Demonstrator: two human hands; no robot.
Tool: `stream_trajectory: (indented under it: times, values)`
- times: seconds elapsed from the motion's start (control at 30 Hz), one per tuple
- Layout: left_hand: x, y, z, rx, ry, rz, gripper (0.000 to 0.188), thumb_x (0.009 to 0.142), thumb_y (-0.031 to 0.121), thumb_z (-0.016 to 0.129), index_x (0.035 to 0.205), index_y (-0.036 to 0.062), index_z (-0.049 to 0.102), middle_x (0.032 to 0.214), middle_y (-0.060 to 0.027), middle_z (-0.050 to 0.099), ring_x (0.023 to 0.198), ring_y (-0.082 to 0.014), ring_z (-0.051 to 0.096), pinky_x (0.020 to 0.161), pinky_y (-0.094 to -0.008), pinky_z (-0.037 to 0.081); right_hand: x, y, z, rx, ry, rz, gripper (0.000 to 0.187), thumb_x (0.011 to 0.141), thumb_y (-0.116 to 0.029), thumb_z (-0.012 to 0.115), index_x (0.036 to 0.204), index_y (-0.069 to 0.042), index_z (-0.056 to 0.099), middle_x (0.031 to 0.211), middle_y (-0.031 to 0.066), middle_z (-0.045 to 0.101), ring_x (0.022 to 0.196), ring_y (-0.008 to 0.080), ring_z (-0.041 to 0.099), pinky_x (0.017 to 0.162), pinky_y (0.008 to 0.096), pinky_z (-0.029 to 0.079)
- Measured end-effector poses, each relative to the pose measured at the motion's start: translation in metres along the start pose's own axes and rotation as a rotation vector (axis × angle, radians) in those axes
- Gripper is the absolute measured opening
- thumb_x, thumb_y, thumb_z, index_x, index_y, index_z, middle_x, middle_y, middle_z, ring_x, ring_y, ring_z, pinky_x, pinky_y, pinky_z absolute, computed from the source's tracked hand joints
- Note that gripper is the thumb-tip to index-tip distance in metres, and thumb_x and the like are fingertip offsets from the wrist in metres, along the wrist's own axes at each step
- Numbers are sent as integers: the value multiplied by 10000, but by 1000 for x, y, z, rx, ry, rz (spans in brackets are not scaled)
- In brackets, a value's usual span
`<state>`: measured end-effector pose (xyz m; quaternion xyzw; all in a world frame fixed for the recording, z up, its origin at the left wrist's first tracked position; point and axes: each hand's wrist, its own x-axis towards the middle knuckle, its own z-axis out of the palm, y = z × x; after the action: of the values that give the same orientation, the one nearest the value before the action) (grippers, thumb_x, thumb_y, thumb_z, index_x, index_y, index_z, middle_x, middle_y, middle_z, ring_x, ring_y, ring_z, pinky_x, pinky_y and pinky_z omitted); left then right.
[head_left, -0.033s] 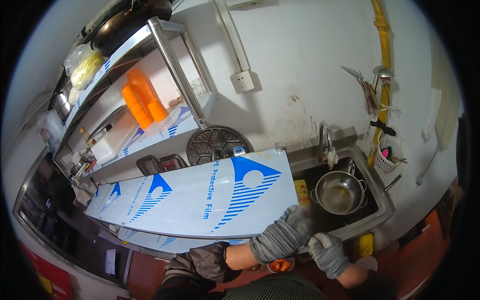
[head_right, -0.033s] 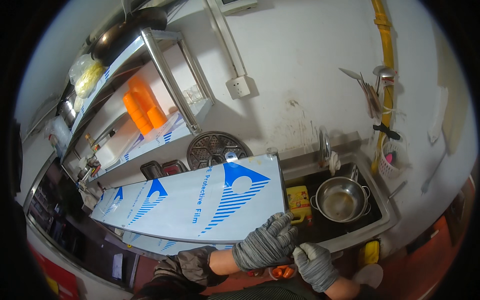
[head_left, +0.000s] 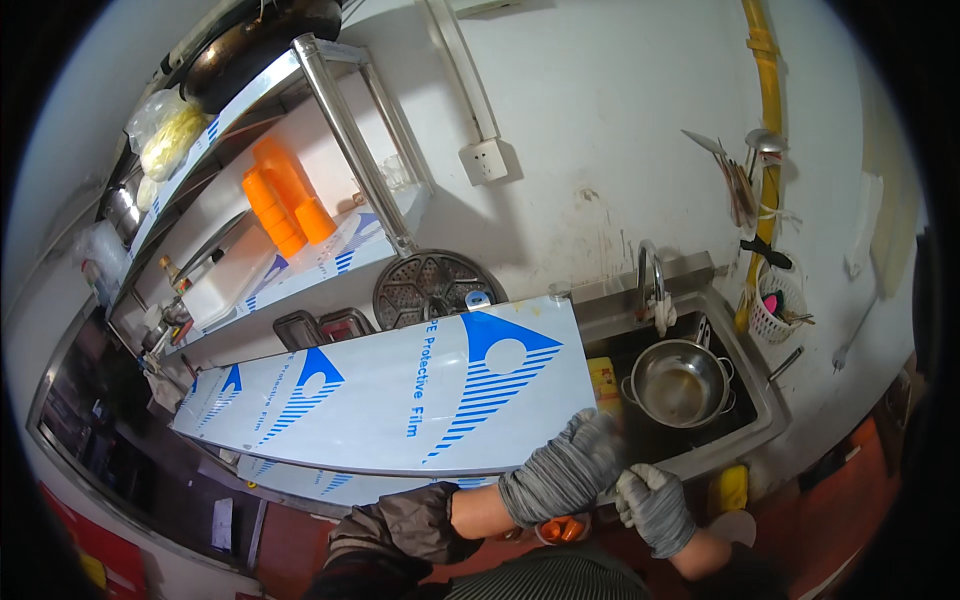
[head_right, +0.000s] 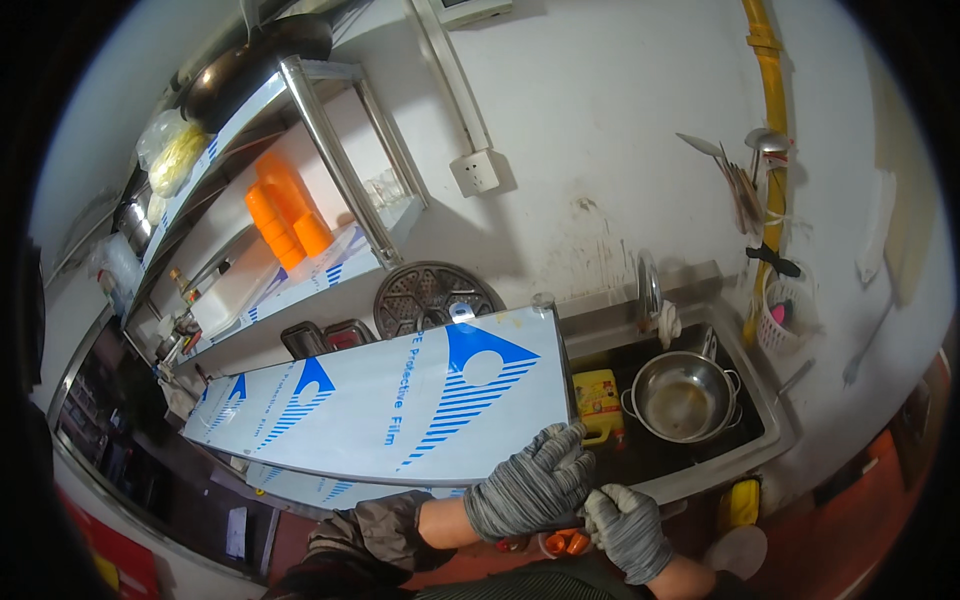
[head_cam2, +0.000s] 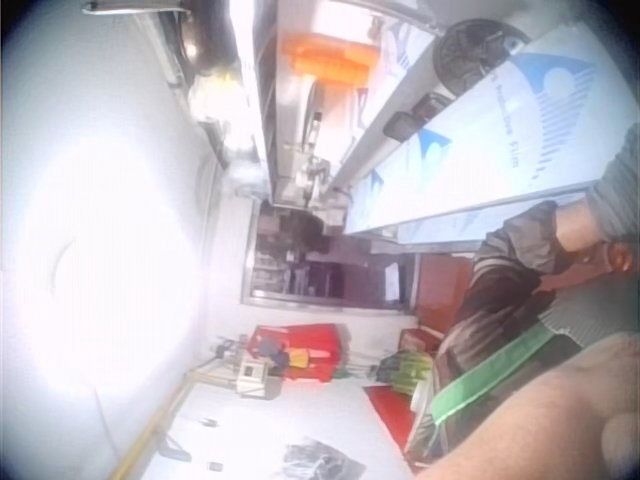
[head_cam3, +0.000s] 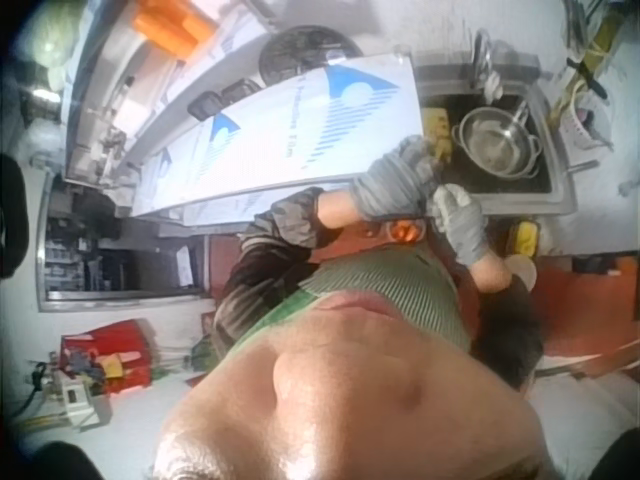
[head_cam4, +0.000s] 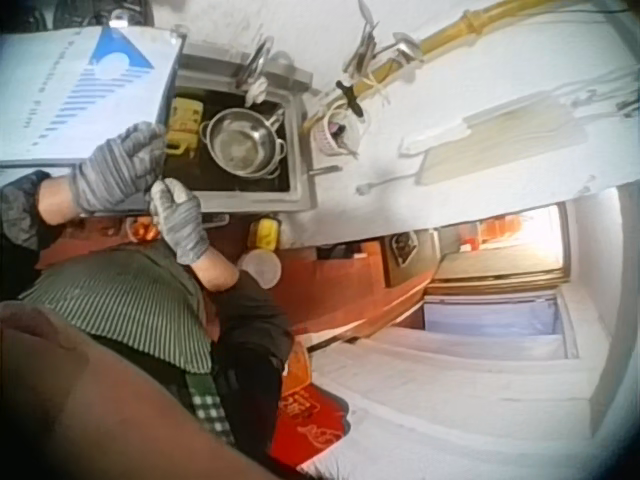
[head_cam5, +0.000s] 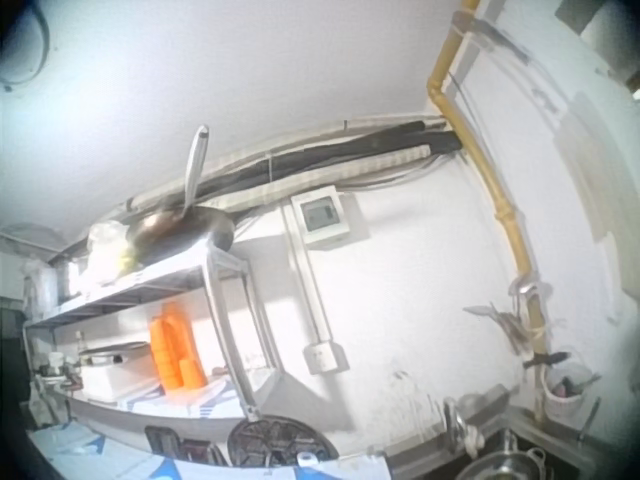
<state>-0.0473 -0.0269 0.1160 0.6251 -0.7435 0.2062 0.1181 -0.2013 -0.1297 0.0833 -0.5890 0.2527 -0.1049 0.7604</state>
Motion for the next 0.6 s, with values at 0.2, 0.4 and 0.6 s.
stream_trajectory:
  times: [0.2,0.4,0.6]
  values:
    - [2,1,1,-18,-9,-17,440,716,260,657,1064,-3,601,1144,-262,533,1103,-405,522,868,-432,500,1,-3,-9,302,-169,109,324,922,-278,536,798,19,582,586,33,534,478,111,503,439,227,420]
    - [1,6,3,-15,-56,-133,438,738,250,661,1104,22,588,1221,-265,497,1099,-415,524,858,-440,507,-8,-30,-20,-1524,74,-867,350,882,-359,556,871,-14,611,634,112,592,628,243,619,582,354,519]
    - [-6,8,13,-42,65,-150,368,749,185,651,1098,80,603,1204,-204,516,1096,-376,537,831,-436,523,-8,-26,-10,-1786,56,-1097,246,825,-227,546,780,12,586,658,111,557,567,192,571,485,315,468]
